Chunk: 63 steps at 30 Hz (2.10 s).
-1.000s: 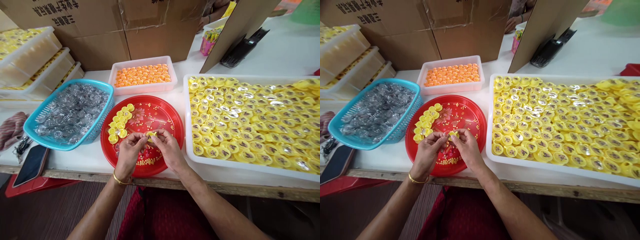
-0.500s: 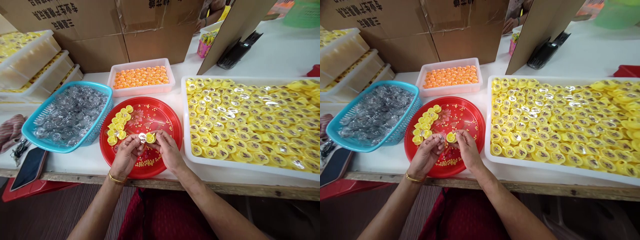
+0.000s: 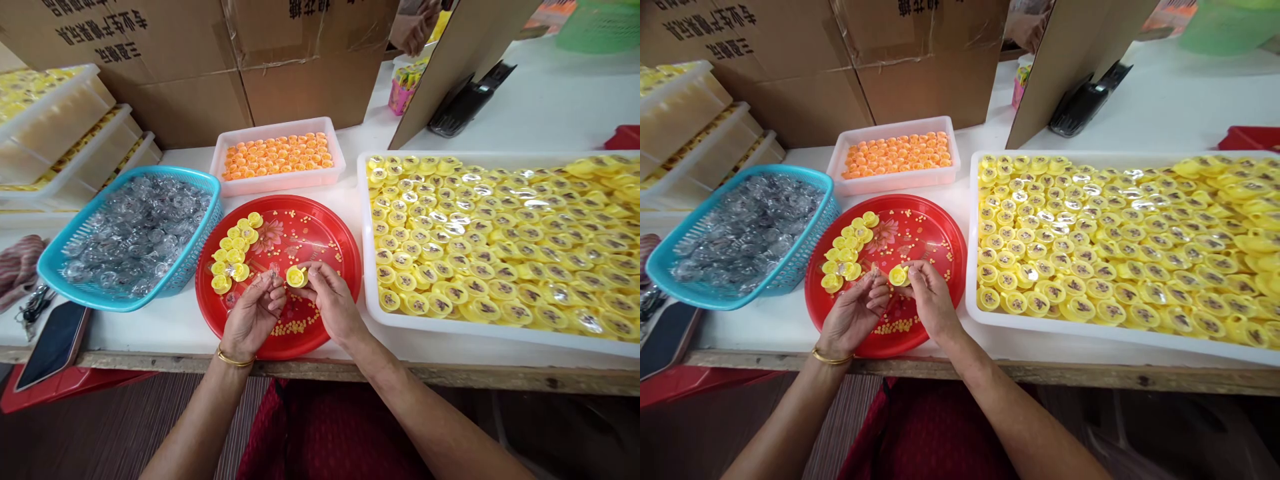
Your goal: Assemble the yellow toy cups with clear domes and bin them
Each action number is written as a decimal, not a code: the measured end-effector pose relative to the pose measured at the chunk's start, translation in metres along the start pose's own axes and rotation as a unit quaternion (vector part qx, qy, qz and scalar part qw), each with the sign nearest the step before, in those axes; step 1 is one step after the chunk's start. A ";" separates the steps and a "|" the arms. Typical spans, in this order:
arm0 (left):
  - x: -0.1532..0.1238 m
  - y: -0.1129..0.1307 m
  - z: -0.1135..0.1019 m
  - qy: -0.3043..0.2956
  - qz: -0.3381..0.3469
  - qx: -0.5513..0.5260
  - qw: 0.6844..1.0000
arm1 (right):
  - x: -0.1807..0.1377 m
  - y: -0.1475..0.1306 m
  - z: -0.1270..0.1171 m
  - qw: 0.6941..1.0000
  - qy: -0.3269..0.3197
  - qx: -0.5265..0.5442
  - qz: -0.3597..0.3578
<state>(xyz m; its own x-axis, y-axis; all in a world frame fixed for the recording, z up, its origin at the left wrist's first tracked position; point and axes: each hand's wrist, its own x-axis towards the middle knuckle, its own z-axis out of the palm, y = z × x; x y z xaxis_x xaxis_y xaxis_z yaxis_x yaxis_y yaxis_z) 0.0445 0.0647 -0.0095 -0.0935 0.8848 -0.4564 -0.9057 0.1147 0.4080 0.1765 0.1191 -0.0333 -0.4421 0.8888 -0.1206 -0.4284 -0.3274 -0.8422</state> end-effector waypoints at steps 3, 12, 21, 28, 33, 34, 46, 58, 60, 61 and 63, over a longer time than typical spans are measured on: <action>0.000 0.000 0.001 0.011 -0.011 -0.019 1.000 | 0.000 0.001 0.000 1.000 -0.002 -0.005 -0.007; 0.001 -0.030 0.014 0.095 0.108 0.132 0.981 | -0.001 0.001 -0.001 0.996 0.031 -0.078 -0.025; 0.005 -0.040 0.020 0.140 0.138 0.194 0.961 | -0.003 -0.004 0.004 0.990 0.053 -0.129 -0.028; 0.006 -0.035 0.015 0.141 0.125 0.312 0.931 | -0.003 -0.002 0.004 0.983 0.051 -0.165 -0.062; 0.009 -0.031 0.012 0.144 0.151 0.369 0.906 | -0.003 -0.001 0.004 0.979 0.045 -0.182 -0.074; 0.009 -0.031 0.011 0.145 0.160 0.370 0.904 | -0.003 -0.001 0.004 0.979 0.045 -0.183 -0.077; 0.008 -0.020 0.011 0.091 0.233 0.398 0.883 | -0.005 -0.003 0.004 0.979 0.011 -0.186 -0.076; 0.008 -0.006 0.012 0.054 0.275 0.490 0.825 | -0.006 0.001 0.003 0.982 -0.016 -0.173 -0.072; 0.009 -0.005 0.014 0.049 0.243 0.447 0.859 | -0.006 0.001 0.004 0.981 -0.012 -0.181 -0.070; 0.009 -0.005 0.015 0.049 0.232 0.427 0.873 | -0.006 0.001 0.004 0.980 -0.011 -0.185 -0.070; 0.008 -0.005 0.017 0.054 0.219 0.402 0.888 | -0.007 0.000 0.004 0.979 -0.010 -0.190 -0.075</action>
<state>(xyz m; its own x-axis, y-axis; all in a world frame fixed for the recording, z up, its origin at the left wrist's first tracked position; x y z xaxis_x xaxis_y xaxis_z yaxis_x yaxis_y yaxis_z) 0.0557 0.0790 -0.0019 -0.4422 0.8804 -0.1713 -0.1901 0.0946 0.9772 0.1761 0.1114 -0.0307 -0.4142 0.9098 0.0276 -0.1673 -0.0464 -0.9848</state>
